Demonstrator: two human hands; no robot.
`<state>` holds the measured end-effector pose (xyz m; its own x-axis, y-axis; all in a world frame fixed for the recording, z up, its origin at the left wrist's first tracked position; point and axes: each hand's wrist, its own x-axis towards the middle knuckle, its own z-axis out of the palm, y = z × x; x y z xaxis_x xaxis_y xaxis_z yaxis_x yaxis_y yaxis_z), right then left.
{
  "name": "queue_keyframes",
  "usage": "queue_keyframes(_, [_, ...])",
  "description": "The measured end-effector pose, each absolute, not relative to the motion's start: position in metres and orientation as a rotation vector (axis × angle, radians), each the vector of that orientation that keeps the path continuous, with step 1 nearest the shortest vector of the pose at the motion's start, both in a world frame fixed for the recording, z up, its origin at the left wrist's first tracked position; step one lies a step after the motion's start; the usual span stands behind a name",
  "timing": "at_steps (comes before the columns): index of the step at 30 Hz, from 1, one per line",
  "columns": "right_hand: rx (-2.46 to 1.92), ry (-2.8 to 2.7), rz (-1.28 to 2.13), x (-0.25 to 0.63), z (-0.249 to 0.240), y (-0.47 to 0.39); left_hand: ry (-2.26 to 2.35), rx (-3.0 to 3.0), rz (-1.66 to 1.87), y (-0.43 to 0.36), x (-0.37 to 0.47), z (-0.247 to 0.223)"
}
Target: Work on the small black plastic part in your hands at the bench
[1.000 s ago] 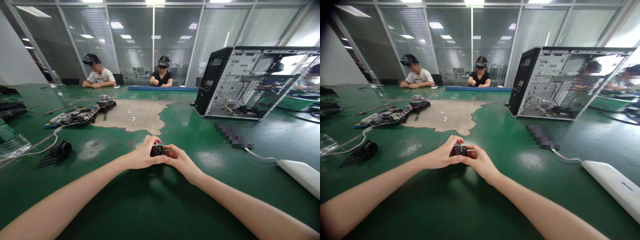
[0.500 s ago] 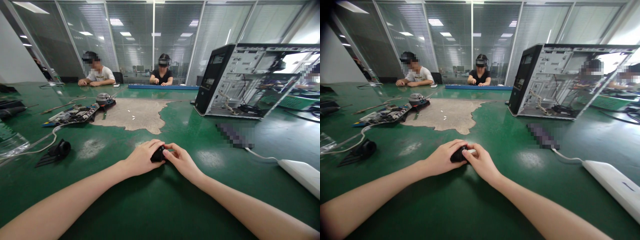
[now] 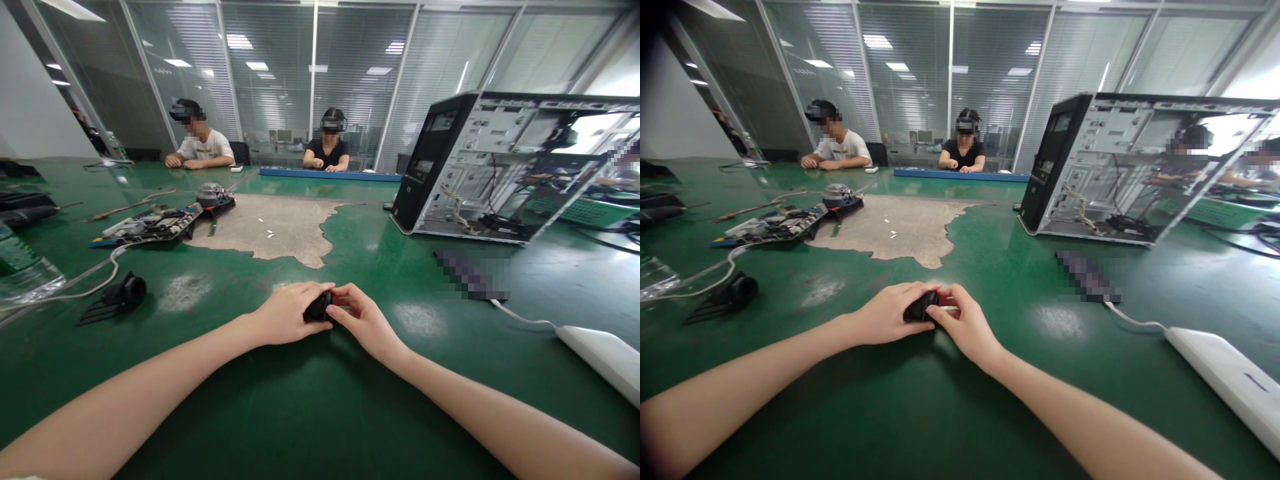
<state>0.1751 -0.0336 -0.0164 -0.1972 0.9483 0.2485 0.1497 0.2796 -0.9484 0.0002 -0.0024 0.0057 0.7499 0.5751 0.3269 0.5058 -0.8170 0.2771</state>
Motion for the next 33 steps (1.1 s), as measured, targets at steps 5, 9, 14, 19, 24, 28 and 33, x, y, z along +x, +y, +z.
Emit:
queue_keyframes(5, [-1.011, -1.592, 1.059, 0.1754, -0.0144, -0.0348, 0.861, 2.784, 0.582, -0.0037, -0.0014, 0.0051])
queue_keyframes(9, [-1.018, -1.628, 1.052, 0.1761, -0.0116, -0.0336, 0.851, 2.766, 0.568, -0.0031, -0.0018, 0.0074])
queue_keyframes(14, [-1.004, -1.673, 0.986, 0.1779, -0.0115, -0.0317, 0.863, 2.765, 0.531, -0.0022, -0.0011, 0.0093])
queue_keyframes(19, [-0.97, -1.642, 1.042, 0.178, -0.0126, -0.032, 0.867, 2.771, 0.528, -0.0024, -0.0009, 0.0086])
queue_keyframes(24, [-0.971, -1.579, 1.065, 0.1755, -0.012, -0.0314, 0.876, 2.763, 0.51, -0.0027, -0.0005, 0.0096])
queue_keyframes(28, [-1.01, -1.587, 1.127, 0.1759, -0.0143, -0.0286, 0.885, 2.751, 0.514, -0.0032, -0.0004, 0.0104])
queue_keyframes(33, [-0.947, -1.611, 1.2, 0.1776, -0.0152, -0.0289, 0.861, 2.738, 0.531, -0.0036, -0.0013, 0.0104])
